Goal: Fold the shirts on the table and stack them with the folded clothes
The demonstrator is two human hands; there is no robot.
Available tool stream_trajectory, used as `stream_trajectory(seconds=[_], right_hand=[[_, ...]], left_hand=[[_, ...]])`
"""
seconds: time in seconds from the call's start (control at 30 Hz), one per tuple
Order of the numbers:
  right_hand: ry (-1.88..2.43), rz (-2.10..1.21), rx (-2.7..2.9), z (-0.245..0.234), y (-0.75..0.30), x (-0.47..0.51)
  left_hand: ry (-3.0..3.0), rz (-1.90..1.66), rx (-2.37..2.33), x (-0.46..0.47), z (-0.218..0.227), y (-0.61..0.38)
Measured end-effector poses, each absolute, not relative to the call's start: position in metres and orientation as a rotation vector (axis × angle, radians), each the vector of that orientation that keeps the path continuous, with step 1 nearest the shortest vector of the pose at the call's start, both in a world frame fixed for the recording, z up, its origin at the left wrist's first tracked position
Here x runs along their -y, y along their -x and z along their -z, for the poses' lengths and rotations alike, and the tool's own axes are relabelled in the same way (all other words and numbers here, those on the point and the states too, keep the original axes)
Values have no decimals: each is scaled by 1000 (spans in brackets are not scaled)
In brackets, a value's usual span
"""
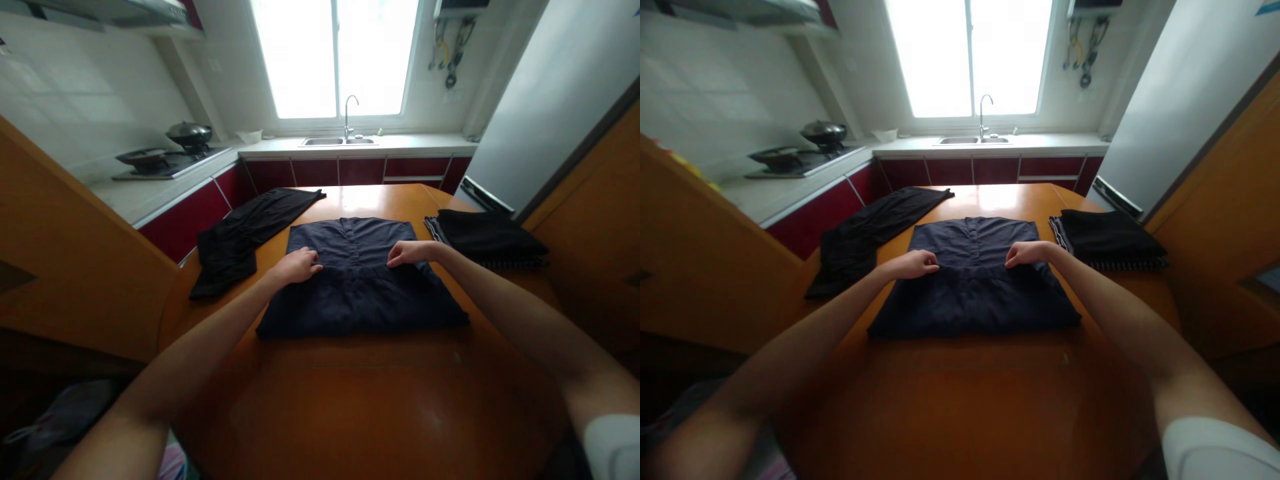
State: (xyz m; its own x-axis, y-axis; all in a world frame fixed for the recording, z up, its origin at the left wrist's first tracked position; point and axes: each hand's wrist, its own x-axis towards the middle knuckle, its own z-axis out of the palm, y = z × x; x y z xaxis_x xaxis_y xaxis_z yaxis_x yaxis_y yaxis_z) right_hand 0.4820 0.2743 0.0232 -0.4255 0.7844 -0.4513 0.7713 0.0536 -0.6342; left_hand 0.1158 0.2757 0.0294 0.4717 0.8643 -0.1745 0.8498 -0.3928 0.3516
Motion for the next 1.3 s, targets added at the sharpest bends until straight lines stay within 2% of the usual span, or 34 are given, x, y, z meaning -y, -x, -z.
stream_trajectory(seconds=[0.07, 0.13, 0.27, 0.43, 0.7, 1.0, 1.1, 1.3], right_hand=[[1679, -1241, 2289, -26, -488, -270], [1662, -1192, 2299, -26, -495, -265], [1591, -1130, 2310, -21, -505, -259], [1657, -975, 2350, -15, -497, -258], [1822, -436, 2098, 8, -512, -237], [1624, -647, 1827, 11, -532, -212], [1603, -571, 1798, 10, -528, -215], [1834, -193, 1914, 22, -520, -213]], left_hand=[[-2545, -247, -1439, -252, -31, -130], [-2699, -403, -1230, -222, -29, -150], [-2800, -312, -919, -174, -10, -189], [-2829, -225, -1051, -160, 21, -204], [-2860, -290, -1167, -163, 39, -203], [-2847, -278, -1171, -162, 36, -204], [-2839, -281, -1176, -162, 35, -204], [-2828, -289, -1169, -163, 37, -203]])
